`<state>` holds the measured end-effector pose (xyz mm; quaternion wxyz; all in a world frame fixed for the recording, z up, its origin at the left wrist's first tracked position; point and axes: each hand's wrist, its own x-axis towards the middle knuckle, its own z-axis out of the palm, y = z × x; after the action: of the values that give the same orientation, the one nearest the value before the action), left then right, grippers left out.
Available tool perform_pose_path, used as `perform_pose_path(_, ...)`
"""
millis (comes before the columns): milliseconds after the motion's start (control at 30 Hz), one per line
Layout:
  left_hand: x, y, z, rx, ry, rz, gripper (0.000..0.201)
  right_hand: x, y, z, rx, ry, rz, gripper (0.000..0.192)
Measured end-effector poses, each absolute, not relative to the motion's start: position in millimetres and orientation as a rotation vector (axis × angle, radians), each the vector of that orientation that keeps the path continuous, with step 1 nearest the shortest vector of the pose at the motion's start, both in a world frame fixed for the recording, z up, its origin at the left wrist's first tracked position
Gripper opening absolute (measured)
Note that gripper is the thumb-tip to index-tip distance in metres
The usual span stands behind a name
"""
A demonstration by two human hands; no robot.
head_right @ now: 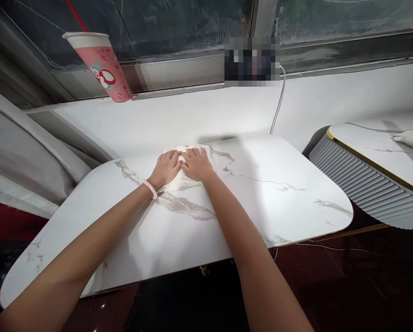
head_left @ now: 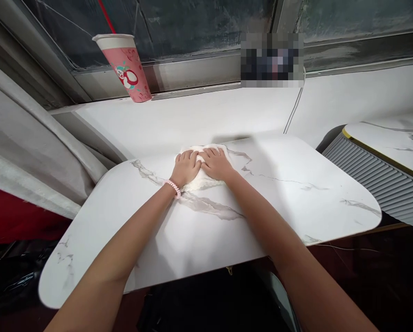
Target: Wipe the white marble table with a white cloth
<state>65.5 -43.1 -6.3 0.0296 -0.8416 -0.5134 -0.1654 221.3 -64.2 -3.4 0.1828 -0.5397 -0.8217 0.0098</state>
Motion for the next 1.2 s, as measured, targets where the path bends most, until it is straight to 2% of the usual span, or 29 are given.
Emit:
perform_pose_path(267,89.4,-11.4,-7.1,-2.609,-1.582,-0.526,0.039,237.6,-42.6,-4.4,-1.607,-2.201,0.099,0.048)
perform_pose_path(567,92.0,-28.0,-7.3,-2.609,-1.513,-0.485,0.042,239.6,-62.0,-8.8,-1.639,-2.209,0.001,0.049)
perform_pose_path(833,103.2,-90.9,-6.3,-2.675,-1.358,-0.43,0.045,255.0,-131.3,-12.7,-1.709,-2.238,-0.099,0.051)
perform_pose_path(1200,140.3,-216.2,-5.7,-2.637,-1.405,-0.494,0.046,298.7,-245.2,-13.5,-1.578,-2.301,-0.199,0.05)
